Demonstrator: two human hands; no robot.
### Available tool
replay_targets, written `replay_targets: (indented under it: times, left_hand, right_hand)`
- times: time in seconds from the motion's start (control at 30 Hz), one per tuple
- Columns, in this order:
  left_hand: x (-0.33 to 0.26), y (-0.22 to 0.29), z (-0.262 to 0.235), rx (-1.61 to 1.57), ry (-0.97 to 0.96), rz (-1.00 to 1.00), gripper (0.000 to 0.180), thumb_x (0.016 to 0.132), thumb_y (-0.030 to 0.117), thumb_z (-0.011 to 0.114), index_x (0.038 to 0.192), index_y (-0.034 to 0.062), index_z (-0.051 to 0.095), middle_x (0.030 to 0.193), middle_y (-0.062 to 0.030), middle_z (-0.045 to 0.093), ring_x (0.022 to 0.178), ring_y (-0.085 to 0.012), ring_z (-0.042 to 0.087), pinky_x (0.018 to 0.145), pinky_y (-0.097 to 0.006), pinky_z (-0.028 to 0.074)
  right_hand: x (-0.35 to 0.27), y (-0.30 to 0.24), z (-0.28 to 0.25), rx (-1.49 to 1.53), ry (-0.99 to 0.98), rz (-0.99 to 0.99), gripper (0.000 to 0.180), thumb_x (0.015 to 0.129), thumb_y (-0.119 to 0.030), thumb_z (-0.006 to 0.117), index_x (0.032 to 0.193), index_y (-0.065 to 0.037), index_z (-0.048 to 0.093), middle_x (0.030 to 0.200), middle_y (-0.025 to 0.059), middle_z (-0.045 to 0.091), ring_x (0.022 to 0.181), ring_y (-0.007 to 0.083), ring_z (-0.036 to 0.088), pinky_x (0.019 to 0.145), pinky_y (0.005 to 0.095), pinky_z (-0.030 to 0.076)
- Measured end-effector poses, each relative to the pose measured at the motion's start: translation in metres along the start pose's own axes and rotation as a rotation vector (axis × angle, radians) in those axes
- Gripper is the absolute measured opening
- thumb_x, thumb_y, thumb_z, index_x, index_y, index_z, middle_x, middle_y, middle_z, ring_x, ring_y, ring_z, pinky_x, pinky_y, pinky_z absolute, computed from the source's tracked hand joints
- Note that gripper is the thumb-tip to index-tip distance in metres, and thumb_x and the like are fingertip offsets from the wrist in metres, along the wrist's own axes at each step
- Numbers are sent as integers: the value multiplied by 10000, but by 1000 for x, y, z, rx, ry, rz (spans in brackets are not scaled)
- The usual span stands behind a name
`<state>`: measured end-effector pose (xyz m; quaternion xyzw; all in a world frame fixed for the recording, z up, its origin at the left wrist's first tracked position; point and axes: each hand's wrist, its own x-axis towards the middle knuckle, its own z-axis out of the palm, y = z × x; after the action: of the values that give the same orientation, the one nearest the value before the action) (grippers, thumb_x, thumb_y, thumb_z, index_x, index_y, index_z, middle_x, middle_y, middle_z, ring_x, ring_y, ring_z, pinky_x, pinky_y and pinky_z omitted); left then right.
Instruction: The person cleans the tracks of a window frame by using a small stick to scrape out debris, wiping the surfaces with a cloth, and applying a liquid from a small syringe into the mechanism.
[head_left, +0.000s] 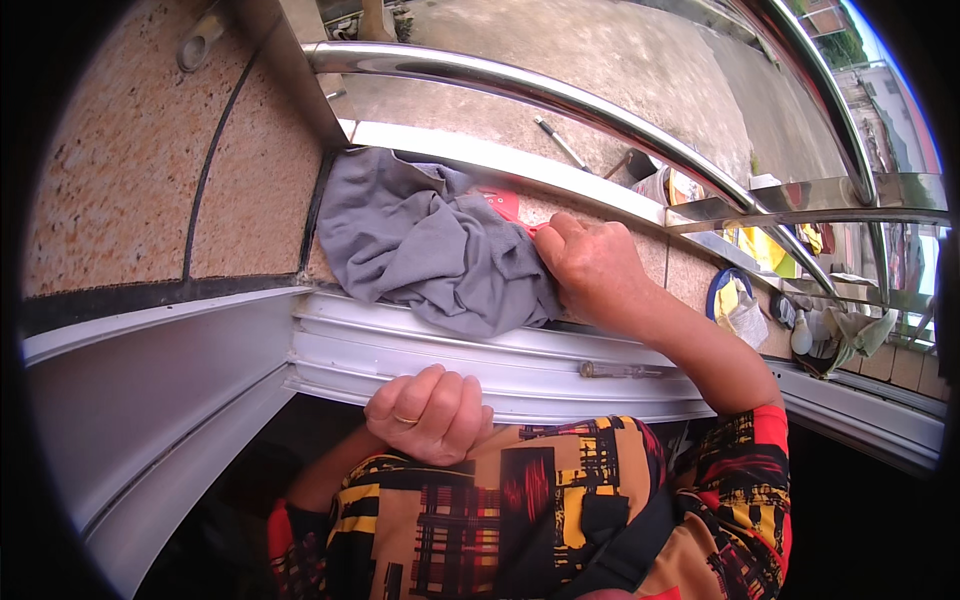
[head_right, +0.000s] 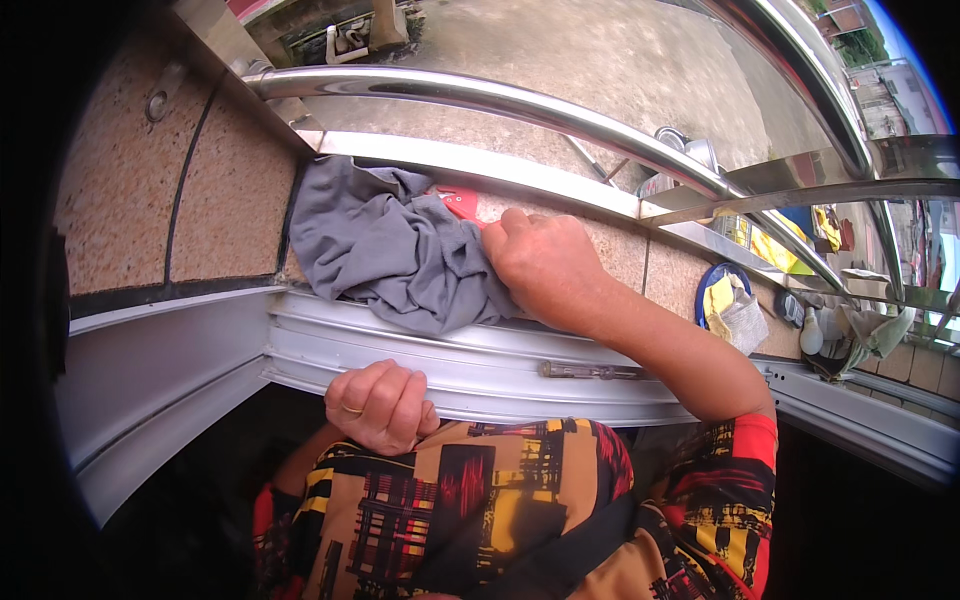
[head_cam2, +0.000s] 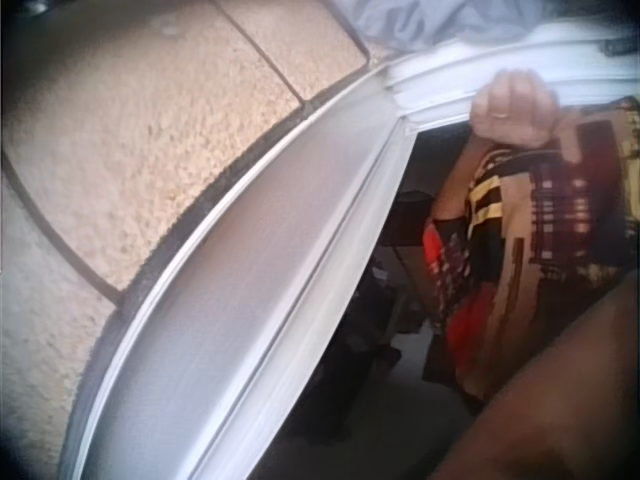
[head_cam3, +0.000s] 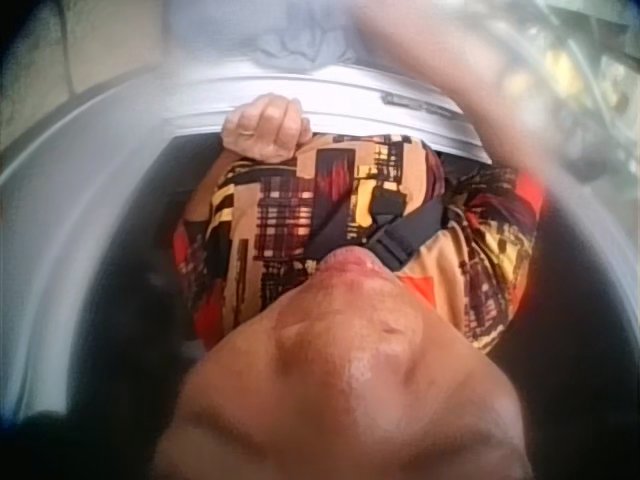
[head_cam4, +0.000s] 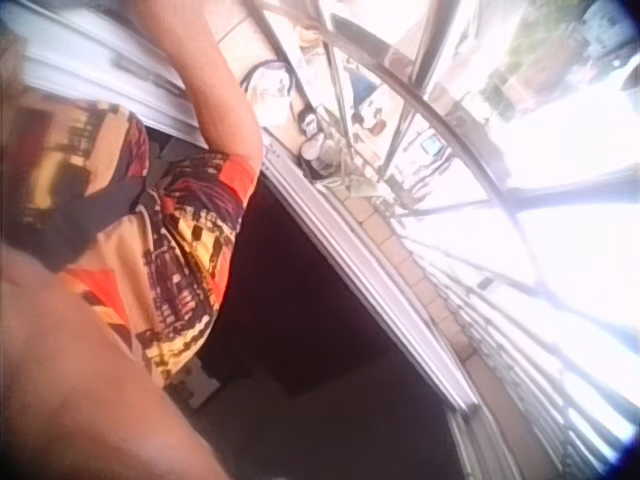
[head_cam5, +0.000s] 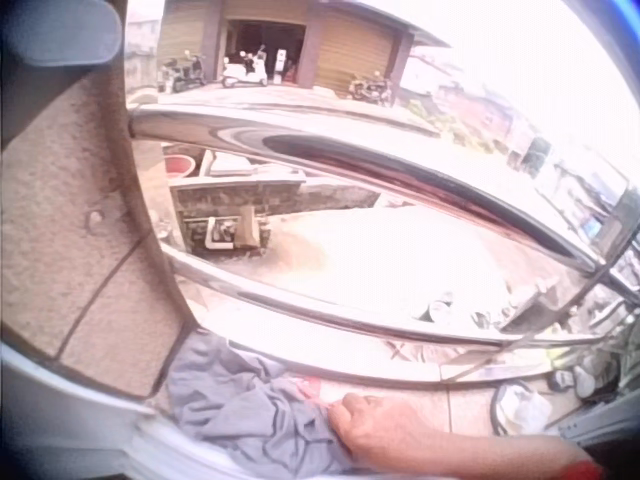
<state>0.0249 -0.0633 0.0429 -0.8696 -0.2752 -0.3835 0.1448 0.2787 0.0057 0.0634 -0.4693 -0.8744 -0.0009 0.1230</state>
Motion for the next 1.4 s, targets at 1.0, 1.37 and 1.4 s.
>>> replay_targets:
  times: [1.0, 1.37, 1.4]
  left_hand:
    - [-2, -2, 5, 30, -12, 21, 215, 891, 254, 514, 921, 93, 653, 805, -8, 648, 768, -181, 637, 693, -315, 416]
    - [-5, -4, 3, 27, -32, 58, 223, 941, 249, 501, 937, 82, 648, 822, -26, 646, 789, -193, 633, 703, -327, 436]
    - [-4, -3, 1, 19, -45, 59, 225, 927, 228, 506, 933, 61, 655, 828, -46, 646, 785, -207, 630, 702, -332, 449]
  right_hand:
    - [-70, 13, -22, -138, -120, 229, 115, 735, -36, 621, 830, -3, 566, 779, 166, 621, 645, 302, 679, 510, 395, 530]
    - [-129, 4, -24, -84, -82, 457, 82, 764, -33, 603, 818, -18, 543, 794, 165, 617, 662, 334, 667, 553, 431, 521]
    - [-130, 10, -20, -98, -97, 477, 83, 763, -34, 604, 817, -17, 544, 792, 164, 618, 661, 332, 668, 552, 426, 522]
